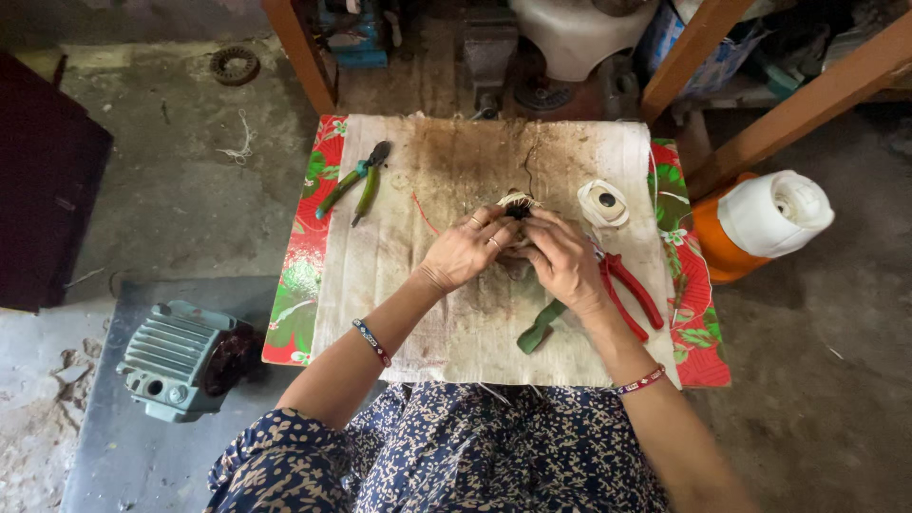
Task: The person winds white wire around a motor stator by hand, then uses red-handled pliers to cut the wire and tucks the end into the winding.
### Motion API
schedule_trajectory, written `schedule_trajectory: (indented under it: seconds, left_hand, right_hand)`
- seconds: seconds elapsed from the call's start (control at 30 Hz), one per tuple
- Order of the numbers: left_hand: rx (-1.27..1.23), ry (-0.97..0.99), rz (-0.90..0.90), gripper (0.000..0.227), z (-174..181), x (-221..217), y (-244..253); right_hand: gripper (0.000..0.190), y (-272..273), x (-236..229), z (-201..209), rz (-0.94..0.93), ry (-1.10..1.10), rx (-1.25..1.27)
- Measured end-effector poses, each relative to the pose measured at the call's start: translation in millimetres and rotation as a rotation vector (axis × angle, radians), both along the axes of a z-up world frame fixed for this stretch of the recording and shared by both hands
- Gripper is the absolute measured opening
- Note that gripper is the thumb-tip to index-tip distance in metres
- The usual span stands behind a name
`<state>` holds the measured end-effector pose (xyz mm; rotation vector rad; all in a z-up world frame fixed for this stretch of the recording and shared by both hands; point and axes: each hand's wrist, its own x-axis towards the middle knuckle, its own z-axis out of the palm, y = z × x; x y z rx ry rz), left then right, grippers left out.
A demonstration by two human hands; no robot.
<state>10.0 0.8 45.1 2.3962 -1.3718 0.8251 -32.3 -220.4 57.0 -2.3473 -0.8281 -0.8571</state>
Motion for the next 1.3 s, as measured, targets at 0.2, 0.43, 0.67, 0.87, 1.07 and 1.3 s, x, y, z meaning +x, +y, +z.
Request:
schedule_trajectory:
  seconds: [0.2, 0.43, 0.67, 0.87, 1.07, 1.3]
  left_hand:
    - [0.119, -0.08, 0.004, 0.04, 5.5, 3.6, 1.5]
    - [0.04, -0.051, -0.005, 0.034, 9.4, 0.5, 1.9]
    - [-0.28, 0.504, -0.08, 0.032, 23.5, 3.9, 2.9]
    - [-0.434, 0.566, 0.024, 0.021, 27.6, -4.1, -0.6]
    - [-0.66, 0.651, 0.387, 0.019, 1.4, -61.2, -23.1]
    - [-0.885, 0.797, 0.429, 0.036, -7.7, -88.2, -42.0]
  right_hand:
    - [0.026, 12.0, -8.5, 4.3, -0.051, -0.089, -0.014]
    - [0.022, 26.2, -14.7, 6.5, -0.069, -0.062, 0.128]
    - [0.018, 17.6, -4.6, 2.5, -0.09, 0.221, 0.27]
    - [0.021, 11.9, 1.4, 4.4, -0.061, 0.335, 0.332]
    - [0.023, 12.6, 1.0, -3.7, -0.035, 0.364, 0.396]
    - [0.025, 6.1, 6.0, -8.8, -0.003, 0.332, 0.409]
